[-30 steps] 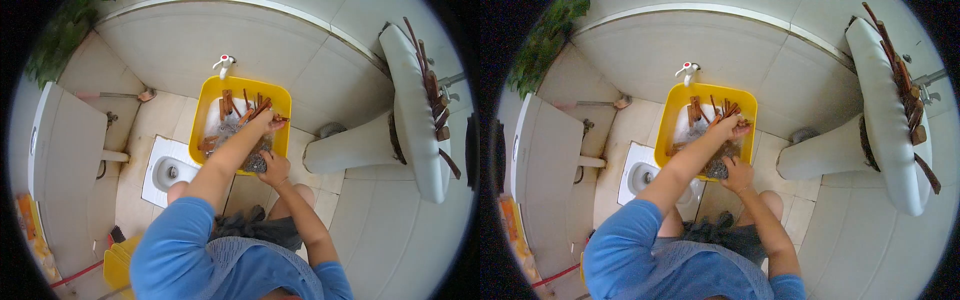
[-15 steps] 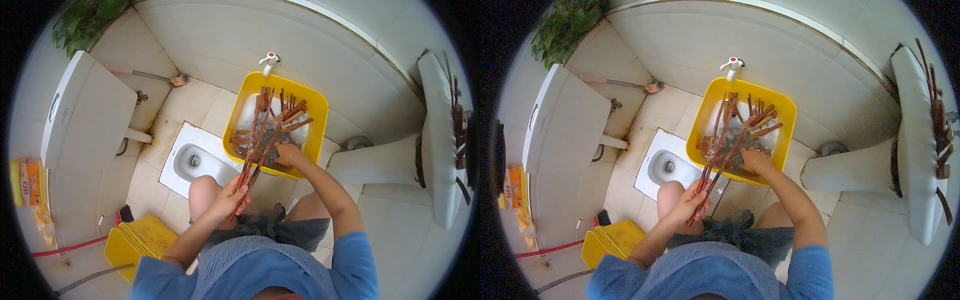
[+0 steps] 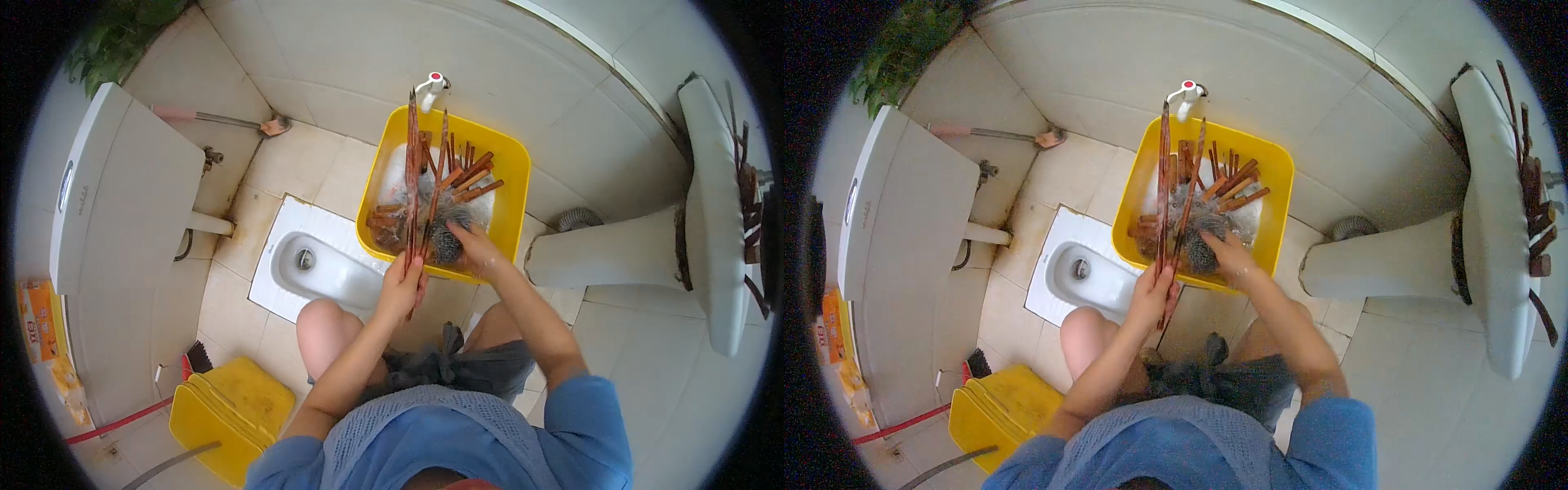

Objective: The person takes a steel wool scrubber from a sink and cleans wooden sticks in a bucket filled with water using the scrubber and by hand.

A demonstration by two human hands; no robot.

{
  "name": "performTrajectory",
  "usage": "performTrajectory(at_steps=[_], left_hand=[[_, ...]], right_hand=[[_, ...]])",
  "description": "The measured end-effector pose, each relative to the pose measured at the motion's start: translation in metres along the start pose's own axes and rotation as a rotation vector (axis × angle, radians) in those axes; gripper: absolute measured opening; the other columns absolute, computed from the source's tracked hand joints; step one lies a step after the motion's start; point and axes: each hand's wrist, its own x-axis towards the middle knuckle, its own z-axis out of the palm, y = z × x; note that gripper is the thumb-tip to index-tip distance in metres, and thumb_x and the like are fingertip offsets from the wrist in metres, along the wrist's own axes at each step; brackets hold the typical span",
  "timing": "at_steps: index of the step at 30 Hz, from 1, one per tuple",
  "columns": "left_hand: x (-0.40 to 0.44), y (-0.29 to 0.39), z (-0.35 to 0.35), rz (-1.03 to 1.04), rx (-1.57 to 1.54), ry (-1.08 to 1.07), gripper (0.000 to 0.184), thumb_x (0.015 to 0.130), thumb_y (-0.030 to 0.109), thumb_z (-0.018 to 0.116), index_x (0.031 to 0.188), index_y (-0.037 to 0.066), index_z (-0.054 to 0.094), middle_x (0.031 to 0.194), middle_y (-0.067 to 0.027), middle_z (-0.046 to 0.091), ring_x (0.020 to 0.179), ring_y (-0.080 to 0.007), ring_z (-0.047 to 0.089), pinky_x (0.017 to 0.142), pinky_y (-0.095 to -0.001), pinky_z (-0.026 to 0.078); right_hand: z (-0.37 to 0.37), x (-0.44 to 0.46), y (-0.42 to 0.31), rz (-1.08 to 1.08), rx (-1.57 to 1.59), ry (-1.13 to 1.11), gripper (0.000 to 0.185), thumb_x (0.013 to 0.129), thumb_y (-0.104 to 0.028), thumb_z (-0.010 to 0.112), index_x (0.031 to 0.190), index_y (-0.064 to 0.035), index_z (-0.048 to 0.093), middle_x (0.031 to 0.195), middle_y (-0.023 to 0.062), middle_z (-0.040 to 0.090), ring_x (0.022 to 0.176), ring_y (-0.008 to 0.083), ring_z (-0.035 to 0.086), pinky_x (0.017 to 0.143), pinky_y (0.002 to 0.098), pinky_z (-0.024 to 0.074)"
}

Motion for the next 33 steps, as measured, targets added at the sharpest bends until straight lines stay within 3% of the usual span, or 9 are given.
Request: performTrajectory(at_steps=[1, 5, 14, 16, 21, 23, 27, 30, 33], left_hand=[[0.011, -0.003, 0.002, 0.048, 0.064, 0.02, 0.021, 0.093, 0.025, 0.04, 0.099, 0.006, 0.046, 0.057, 0.0, 0.043, 0.038, -0.0085, 0.037, 0.035, -0.023, 0.031], [0.042, -0.023, 0.001, 0.348, 0.445, 0.148, 0.024, 0.092, 0.024, 0.039, 0.079, 0.005, 0.043, 0.05, -0.0002, 0.041, 0.038, -0.0093, 0.038, 0.036, -0.0248, 0.03], [-0.025, -0.04, -0.015, 0.17, 0.546, 0.096, 0.031, 0.092, 0.028, 0.039, 0.072, 0.005, 0.044, 0.049, 0.0018, 0.039, 0.04, -0.0081, 0.038, 0.038, -0.0242, 0.031], [-0.016, -0.005, -0.01, 0.072, 0.646, 0.137, 0.035, 0.091, 0.028, 0.041, 0.074, -0.001, 0.048, 0.051, -0.0114, 0.046, 0.047, -0.021, 0.045, 0.047, -0.0355, 0.036], [0.012, -0.015, -0.025, 0.655, 1.02, 0.167, 0.03, 0.092, 0.029, 0.041, 0.073, 0.005, 0.044, 0.048, 0.001, 0.041, 0.039, -0.0092, 0.04, 0.037, -0.0253, 0.033], [-0.007, -0.018, -0.032, 0.375, 0.811, 0.109, 0.029, 0.092, 0.028, 0.04, 0.075, 0.004, 0.044, 0.049, 0.0003, 0.041, 0.038, -0.0092, 0.04, 0.037, -0.0252, 0.033], [-0.077, 0.004, -0.028, 0.005, 0.603, 0.099, 0.027, 0.091, 0.023, 0.043, 0.078, 0.0, 0.049, 0.054, -0.0065, 0.046, 0.048, -0.0169, 0.047, 0.046, -0.0325, 0.037], [-0.116, -0.018, -0.046, 0.293, 0.804, 0.031, 0.026, 0.092, 0.022, 0.04, 0.077, 0.002, 0.047, 0.053, -0.0012, 0.042, 0.044, -0.011, 0.042, 0.041, -0.0266, 0.034], [-0.113, -0.001, -0.051, -0.16, 0.285, 0.049, 0.025, 0.093, 0.024, 0.039, 0.077, 0.006, 0.044, 0.053, 0.0016, 0.04, 0.043, -0.0073, 0.038, 0.038, -0.0217, 0.031]], right_hand=[[0.006, -0.017, -0.002, -0.062, 0.414, -0.028, 0.049, 0.081, -0.024, 0.058, 0.119, 0.0043, 0.043, 0.114, 0.0146, 0.052, 0.102, 0.022, 0.052, 0.089, 0.0309, 0.0385], [0.043, -0.032, -0.001, -0.604, 0.064, 0.196, 0.038, 0.081, -0.015, 0.056, 0.113, 0.0027, 0.046, 0.104, 0.0128, 0.056, 0.094, 0.0207, 0.054, 0.082, 0.029, 0.0414], [0.038, 0.034, -0.068, -0.115, 0.19, 0.465, 0.049, 0.075, -0.025, 0.063, 0.108, 0.0089, 0.048, 0.1, 0.0164, 0.057, 0.091, 0.0245, 0.055, 0.079, 0.0352, 0.0417], [0.043, 0.035, -0.053, -0.141, 0.111, 0.439, 0.049, 0.075, -0.025, 0.063, 0.107, 0.009, 0.049, 0.098, 0.0161, 0.057, 0.092, 0.0245, 0.055, 0.079, 0.0349, 0.0417], [0.056, 0.06, -0.028, -0.189, 0.311, 0.219, 0.049, 0.075, -0.018, 0.065, 0.113, 0.007, 0.048, 0.099, 0.0149, 0.059, 0.094, 0.0217, 0.055, 0.083, 0.0329, 0.0414], [0.052, 0.01, -0.088, -0.148, 0.215, 0.216, 0.055, 0.076, -0.019, 0.063, 0.12, 0.0063, 0.04, 0.117, 0.019, 0.049, 0.105, 0.0262, 0.048, 0.088, 0.0343, 0.0378], [0.034, 0.057, -0.111, -0.353, 0.221, 0.402, 0.033, 0.078, -0.013, 0.058, 0.103, 0.0082, 0.052, 0.091, 0.0149, 0.06, 0.074, 0.0216, 0.059, 0.062, 0.0323, 0.0486], [-0.028, 0.154, -0.092, -0.372, 0.306, 0.341, 0.028, 0.079, -0.014, 0.057, 0.098, 0.006, 0.055, 0.086, 0.0115, 0.062, 0.065, 0.0198, 0.06, 0.059, 0.0303, 0.049], [-0.027, 0.112, -0.06, -0.402, -0.666, 0.156, 0.041, 0.078, -0.021, 0.059, 0.107, 0.0063, 0.048, 0.094, 0.0182, 0.06, 0.08, 0.029, 0.06, 0.068, 0.0368, 0.0483]])
